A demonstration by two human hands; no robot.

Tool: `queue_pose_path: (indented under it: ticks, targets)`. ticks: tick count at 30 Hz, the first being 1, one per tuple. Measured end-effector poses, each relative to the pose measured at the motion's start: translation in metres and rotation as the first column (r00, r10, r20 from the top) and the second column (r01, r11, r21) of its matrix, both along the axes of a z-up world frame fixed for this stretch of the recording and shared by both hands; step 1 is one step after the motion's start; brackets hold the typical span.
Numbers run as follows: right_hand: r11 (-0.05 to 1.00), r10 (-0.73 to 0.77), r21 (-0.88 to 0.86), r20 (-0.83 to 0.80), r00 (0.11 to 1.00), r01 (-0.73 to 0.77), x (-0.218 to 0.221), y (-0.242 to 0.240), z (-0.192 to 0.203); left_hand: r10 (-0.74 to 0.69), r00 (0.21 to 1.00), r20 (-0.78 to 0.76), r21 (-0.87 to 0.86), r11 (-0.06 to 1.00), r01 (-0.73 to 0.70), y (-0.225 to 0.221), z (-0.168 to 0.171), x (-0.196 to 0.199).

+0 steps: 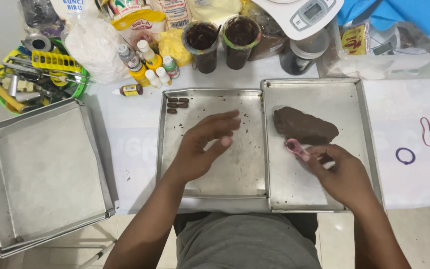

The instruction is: Shaping small pieces of dough into cylinders and arranging them on a baking tray

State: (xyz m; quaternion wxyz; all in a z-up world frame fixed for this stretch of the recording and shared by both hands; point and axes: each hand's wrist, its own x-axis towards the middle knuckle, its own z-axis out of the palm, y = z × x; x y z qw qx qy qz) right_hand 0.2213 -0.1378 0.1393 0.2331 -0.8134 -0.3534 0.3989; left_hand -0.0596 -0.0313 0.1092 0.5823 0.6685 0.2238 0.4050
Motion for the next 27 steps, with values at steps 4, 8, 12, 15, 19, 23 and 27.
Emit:
queue_pose_path:
  ticks: [4, 8, 12, 15, 19, 23, 27]
  targets:
    - [0.974, 0.212, -0.168, 0.427, 0.879, -0.154, 0.018, -0.022, -0.046, 0.022, 0.996, -0.086, 0.018, 1.000, -0.021, -0.004, -0.021, 0.023]
    - [0.943, 0.301, -0.069, 0.592, 0.748, -0.325, 0.010, -0.033, -0.047, 0.042, 0.987, -0.157, -0.061, 0.997, -0.052, -0.007, -0.043, 0.039]
    - [0.936, 0.315, -0.077, 0.618, 0.720, -0.344, 0.012, -0.032, -0.051, 0.030, 0.978, -0.205, -0.071, 0.996, -0.045, -0.010, -0.057, 0.047]
    - [0.935, 0.325, -0.085, 0.592, 0.738, -0.344, 0.011, -0.030, -0.054, 0.026, 0.973, -0.230, -0.045, 0.998, -0.037, -0.011, -0.063, 0.049]
    - [0.930, 0.350, -0.086, 0.505, 0.789, -0.357, 0.011, -0.028, -0.061, 0.031, 0.970, -0.240, -0.042, 0.998, -0.042, -0.012, -0.068, 0.050]
    - [0.922, 0.383, -0.134, 0.466, 0.798, -0.364, -0.001, -0.022, -0.045, 0.048, 0.973, -0.225, -0.049, 0.997, -0.060, -0.012, -0.068, 0.050]
    - [0.940, 0.317, -0.034, 0.457, 0.831, -0.340, 0.018, -0.037, -0.073, 0.039, 0.974, -0.225, -0.051, 0.997, -0.051, -0.011, -0.070, 0.050]
